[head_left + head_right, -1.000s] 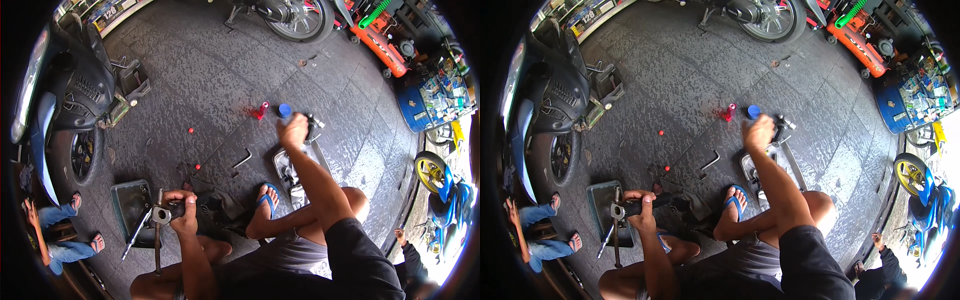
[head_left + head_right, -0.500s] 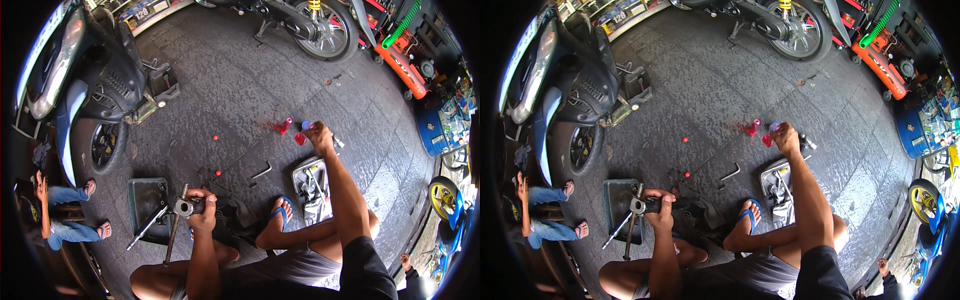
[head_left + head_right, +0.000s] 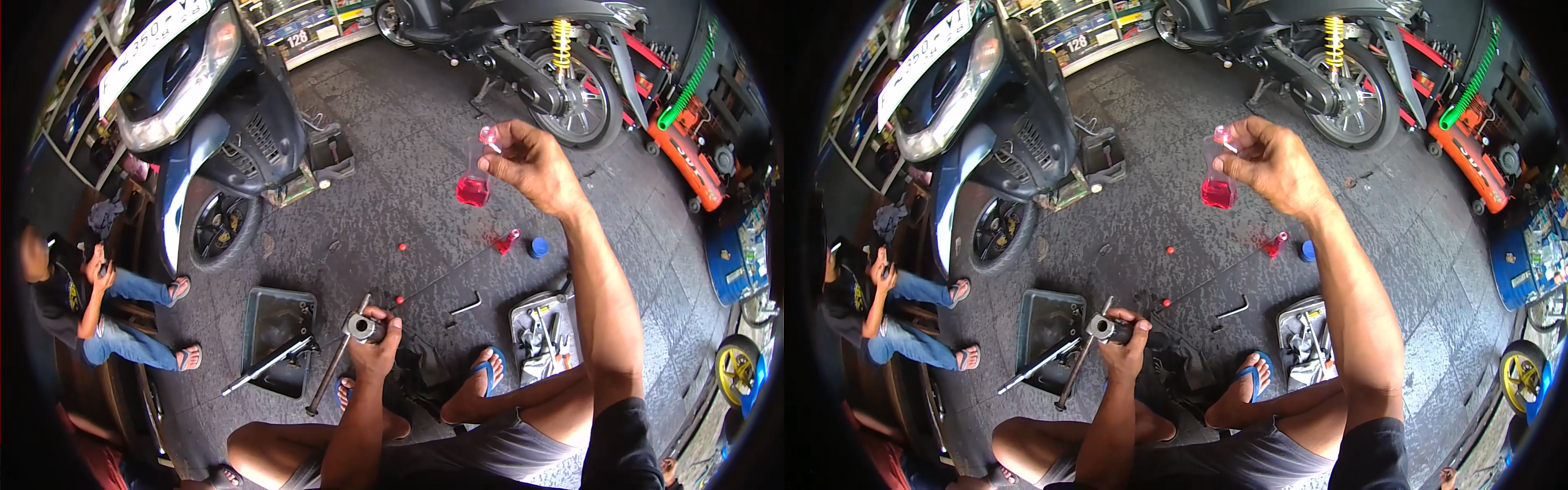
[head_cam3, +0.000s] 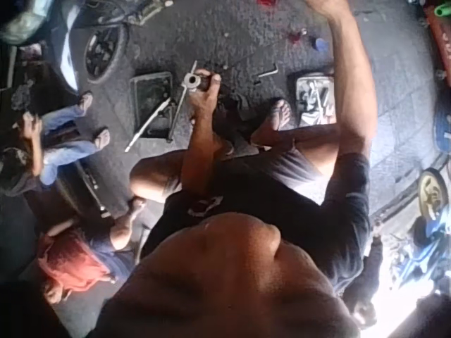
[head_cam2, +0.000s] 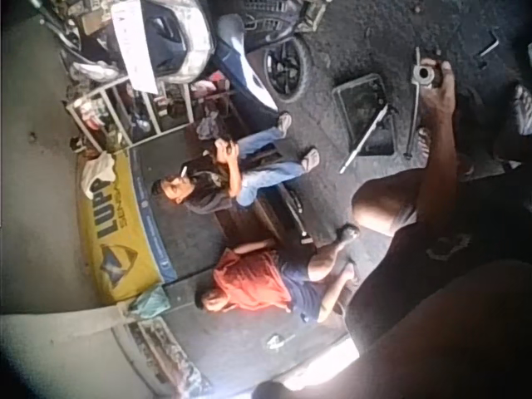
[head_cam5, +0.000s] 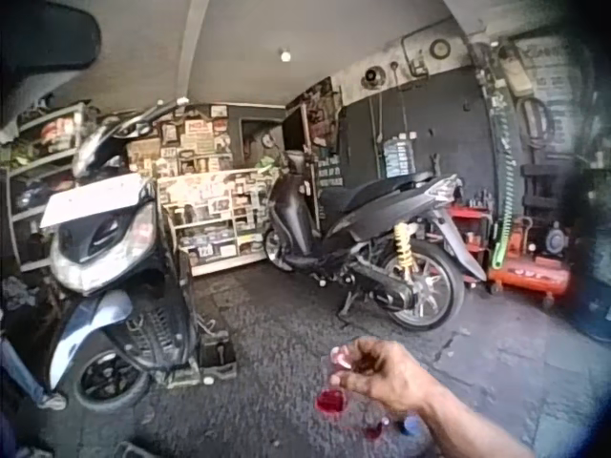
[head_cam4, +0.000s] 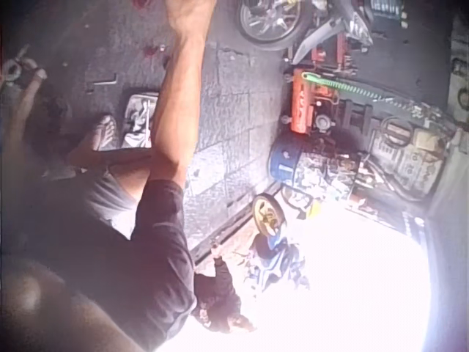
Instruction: The person sits on the floor of a workshop and uses a T-handle wrench to tighten a nut on a cylindrical metal component. They repeatedly wipe the component with a rag and apply lubricant from a small red bottle while working on the part.
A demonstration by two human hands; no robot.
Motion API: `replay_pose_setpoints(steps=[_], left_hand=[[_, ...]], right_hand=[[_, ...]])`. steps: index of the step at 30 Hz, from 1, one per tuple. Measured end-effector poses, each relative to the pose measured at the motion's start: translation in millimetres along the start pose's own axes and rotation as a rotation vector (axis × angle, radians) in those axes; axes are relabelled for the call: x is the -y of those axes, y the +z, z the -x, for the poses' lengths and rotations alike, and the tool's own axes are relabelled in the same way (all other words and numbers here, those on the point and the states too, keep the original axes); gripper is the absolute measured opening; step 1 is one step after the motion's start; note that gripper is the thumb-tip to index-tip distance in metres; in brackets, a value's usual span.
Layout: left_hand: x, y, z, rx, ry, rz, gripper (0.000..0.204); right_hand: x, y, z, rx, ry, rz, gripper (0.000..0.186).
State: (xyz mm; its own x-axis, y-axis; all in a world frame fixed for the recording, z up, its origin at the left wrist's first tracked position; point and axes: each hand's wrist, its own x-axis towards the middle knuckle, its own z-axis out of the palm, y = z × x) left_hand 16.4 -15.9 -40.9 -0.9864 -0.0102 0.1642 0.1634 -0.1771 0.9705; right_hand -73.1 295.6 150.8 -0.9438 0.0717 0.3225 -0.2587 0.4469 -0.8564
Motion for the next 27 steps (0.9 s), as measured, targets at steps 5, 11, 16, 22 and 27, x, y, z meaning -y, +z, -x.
replay_pose_setpoints(steps=[5, 11, 16, 22, 27], left_hand=[[-1.7, -0.4, -5.8, 0.012, -0.022, -0.016, 0.023], [2.3, 3.9, -11.9, -0.04, 0.049, -0.184, 0.02], [-3.5, 1.5, -8.8, 0.139, 0.094, -0.254, 0.021], [0.9, 3.9, -4.2, 0.165, 0.329, -0.317, 0.053], [0.2, 26.7, -6.6, 0.125, 0.45, -0.089, 0.078]], right_hand=[[26.9, 7.5, -7.2, 0.021, -0.092, -0.051, 0.038], [42.0, 16.2, -7.1, 0.027, -0.126, -0.049, 0.037], [42.5, 18.2, 9.2, 0.098, -0.054, -0.115, 0.033], [20.4, 39.3, 50.7, 0.228, 0.027, 0.027, 0.034], [6.4, 42.9, 84.7, 0.25, 0.122, 0.078, 0.035]])
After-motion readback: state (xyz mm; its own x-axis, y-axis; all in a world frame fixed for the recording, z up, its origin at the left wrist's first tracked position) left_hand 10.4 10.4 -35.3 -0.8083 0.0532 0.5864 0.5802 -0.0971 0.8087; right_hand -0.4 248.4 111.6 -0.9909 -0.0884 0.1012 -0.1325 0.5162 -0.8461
